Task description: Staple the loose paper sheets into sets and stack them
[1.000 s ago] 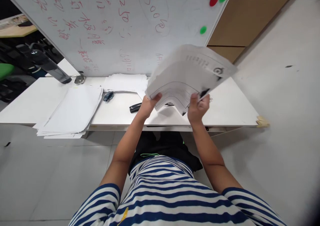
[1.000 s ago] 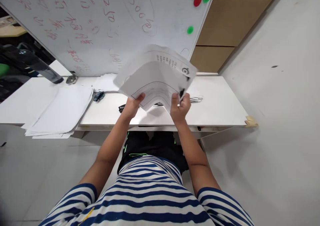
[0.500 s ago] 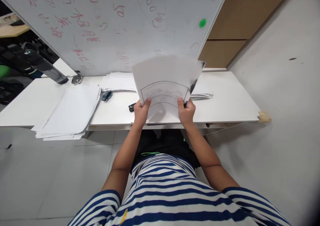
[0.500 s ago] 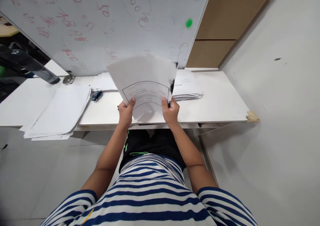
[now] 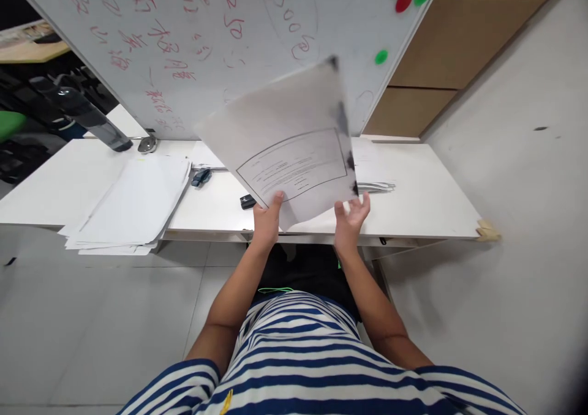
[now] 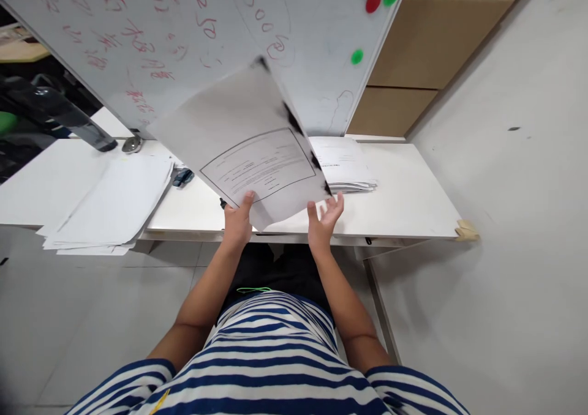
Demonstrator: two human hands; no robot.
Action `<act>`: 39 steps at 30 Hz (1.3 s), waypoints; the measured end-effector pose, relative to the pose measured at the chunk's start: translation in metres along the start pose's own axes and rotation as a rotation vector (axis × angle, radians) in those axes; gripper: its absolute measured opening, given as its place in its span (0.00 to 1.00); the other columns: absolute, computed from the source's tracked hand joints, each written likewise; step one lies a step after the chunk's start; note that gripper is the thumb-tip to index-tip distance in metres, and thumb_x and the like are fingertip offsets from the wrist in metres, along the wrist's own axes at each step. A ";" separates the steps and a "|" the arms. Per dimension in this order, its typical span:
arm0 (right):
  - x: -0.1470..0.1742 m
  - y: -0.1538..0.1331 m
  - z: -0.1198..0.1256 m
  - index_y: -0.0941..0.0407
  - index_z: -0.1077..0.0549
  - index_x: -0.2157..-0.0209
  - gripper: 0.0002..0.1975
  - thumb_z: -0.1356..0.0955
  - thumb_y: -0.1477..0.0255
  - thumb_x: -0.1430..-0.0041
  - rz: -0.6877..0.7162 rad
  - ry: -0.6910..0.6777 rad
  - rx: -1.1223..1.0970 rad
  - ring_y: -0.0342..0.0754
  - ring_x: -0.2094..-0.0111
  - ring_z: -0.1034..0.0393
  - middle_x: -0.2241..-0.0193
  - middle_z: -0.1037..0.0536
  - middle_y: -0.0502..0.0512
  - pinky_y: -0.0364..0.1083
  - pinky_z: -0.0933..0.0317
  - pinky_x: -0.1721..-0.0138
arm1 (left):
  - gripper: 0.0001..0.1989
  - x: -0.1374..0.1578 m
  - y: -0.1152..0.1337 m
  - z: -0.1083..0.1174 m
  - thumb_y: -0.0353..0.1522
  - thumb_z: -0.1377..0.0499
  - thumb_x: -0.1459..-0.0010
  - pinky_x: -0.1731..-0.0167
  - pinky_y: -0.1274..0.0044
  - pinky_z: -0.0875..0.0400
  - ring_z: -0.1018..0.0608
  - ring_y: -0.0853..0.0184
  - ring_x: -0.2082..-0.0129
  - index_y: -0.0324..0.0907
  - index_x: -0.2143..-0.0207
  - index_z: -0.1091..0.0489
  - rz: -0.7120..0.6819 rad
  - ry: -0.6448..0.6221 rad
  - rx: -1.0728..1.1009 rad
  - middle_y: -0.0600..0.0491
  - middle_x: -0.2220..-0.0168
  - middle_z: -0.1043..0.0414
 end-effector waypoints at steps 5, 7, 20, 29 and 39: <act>0.029 0.026 -0.001 0.55 0.26 0.64 0.24 0.29 0.47 0.48 -0.229 -0.139 -0.012 0.50 0.65 0.25 0.69 0.22 0.52 0.48 0.29 0.64 | 0.30 0.014 -0.009 -0.019 0.51 0.44 0.36 0.41 0.63 0.28 0.27 0.56 0.40 0.43 0.40 0.35 0.005 -0.114 -0.101 0.43 0.41 0.29; 0.027 0.032 0.016 0.55 0.27 0.71 0.23 0.29 0.48 0.48 -0.222 -0.049 0.037 0.50 0.67 0.25 0.73 0.22 0.51 0.48 0.29 0.64 | 0.30 0.012 -0.002 -0.015 0.50 0.44 0.36 0.41 0.64 0.29 0.28 0.57 0.39 0.45 0.37 0.39 -0.102 -0.233 -0.206 0.44 0.38 0.33; -0.025 0.052 0.140 0.53 0.21 0.68 0.21 0.18 0.59 0.64 -0.565 -0.185 -0.059 0.50 0.66 0.21 0.66 0.15 0.52 0.47 0.26 0.62 | 0.17 -0.079 -0.023 0.082 0.41 0.42 0.37 0.54 0.62 0.31 0.25 0.50 0.53 0.42 0.50 0.31 -0.414 -0.293 -1.290 0.42 0.53 0.27; -0.021 0.047 0.113 0.55 0.19 0.68 0.20 0.19 0.58 0.60 -0.762 -0.559 0.088 0.50 0.69 0.21 0.67 0.15 0.56 0.47 0.27 0.66 | 0.19 -0.078 -0.026 0.094 0.41 0.40 0.39 0.55 0.63 0.31 0.25 0.54 0.54 0.43 0.49 0.33 -0.397 -0.248 -1.081 0.43 0.54 0.27; -0.057 0.039 0.072 0.55 0.19 0.63 0.21 0.23 0.53 0.52 -0.537 -0.695 0.202 0.51 0.67 0.22 0.66 0.16 0.54 0.47 0.29 0.65 | 0.24 -0.065 -0.012 0.079 0.45 0.39 0.41 0.47 0.62 0.32 0.25 0.54 0.47 0.47 0.44 0.30 -0.418 -0.367 -1.089 0.45 0.48 0.26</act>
Point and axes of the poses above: each hand's wrist, its own x-axis away from the middle knuckle, its own z-axis out of the back of the hand, y = z × x, the point moved 6 cm from there along -x, towards the middle knuckle
